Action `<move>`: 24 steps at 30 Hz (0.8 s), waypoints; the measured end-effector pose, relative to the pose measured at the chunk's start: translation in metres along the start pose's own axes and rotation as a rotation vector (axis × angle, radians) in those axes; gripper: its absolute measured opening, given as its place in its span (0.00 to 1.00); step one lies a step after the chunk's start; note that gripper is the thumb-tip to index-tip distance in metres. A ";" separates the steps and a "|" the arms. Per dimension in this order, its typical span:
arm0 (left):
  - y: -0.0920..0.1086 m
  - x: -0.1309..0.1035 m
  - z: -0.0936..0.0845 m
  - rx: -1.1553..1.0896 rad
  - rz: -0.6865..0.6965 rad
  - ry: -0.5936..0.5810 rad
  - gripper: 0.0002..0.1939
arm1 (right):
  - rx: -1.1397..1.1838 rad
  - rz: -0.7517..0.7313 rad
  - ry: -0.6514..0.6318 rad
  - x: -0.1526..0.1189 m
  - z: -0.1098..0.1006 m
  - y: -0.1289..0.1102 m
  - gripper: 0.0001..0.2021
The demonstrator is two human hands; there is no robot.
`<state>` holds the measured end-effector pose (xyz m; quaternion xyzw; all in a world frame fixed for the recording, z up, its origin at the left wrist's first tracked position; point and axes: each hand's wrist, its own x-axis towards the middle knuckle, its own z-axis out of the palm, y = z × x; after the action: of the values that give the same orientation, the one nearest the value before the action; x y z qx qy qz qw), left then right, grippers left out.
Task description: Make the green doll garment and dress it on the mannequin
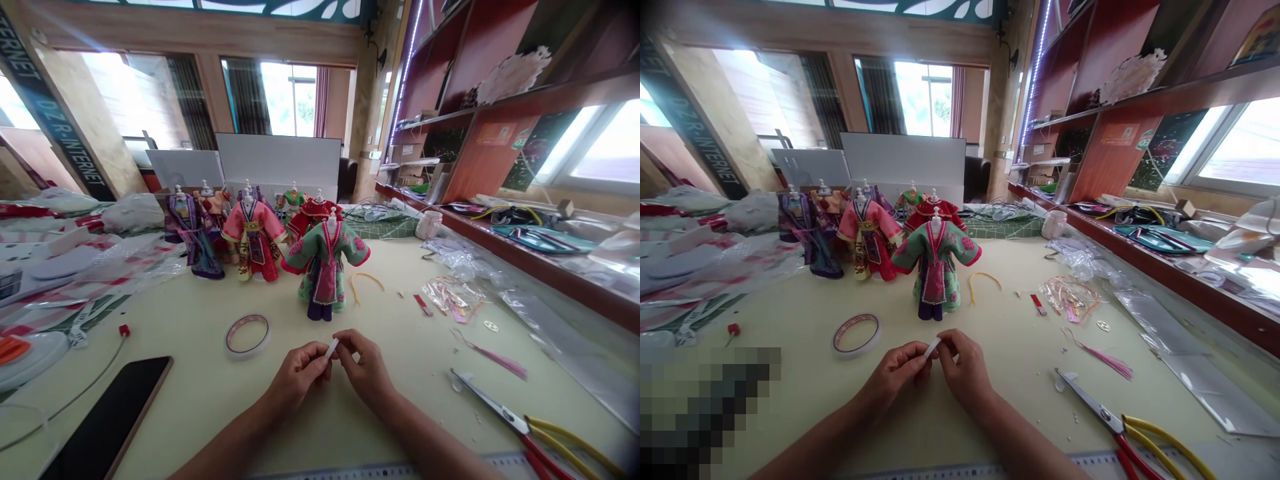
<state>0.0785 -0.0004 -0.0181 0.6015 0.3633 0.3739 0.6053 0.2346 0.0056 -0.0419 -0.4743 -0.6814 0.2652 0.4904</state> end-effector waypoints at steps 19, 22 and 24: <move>-0.007 0.004 0.002 0.153 0.077 0.109 0.14 | 0.090 -0.136 0.034 -0.002 -0.002 -0.009 0.10; -0.010 0.005 0.001 0.148 0.080 0.105 0.14 | 0.094 -0.157 0.042 -0.002 -0.002 -0.011 0.10; -0.011 0.005 0.000 0.143 0.079 0.101 0.14 | 0.086 -0.170 0.053 -0.003 -0.002 -0.012 0.10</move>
<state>0.0813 0.0042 -0.0292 0.6376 0.3950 0.4005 0.5264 0.2324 -0.0021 -0.0324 -0.4002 -0.6940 0.2390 0.5488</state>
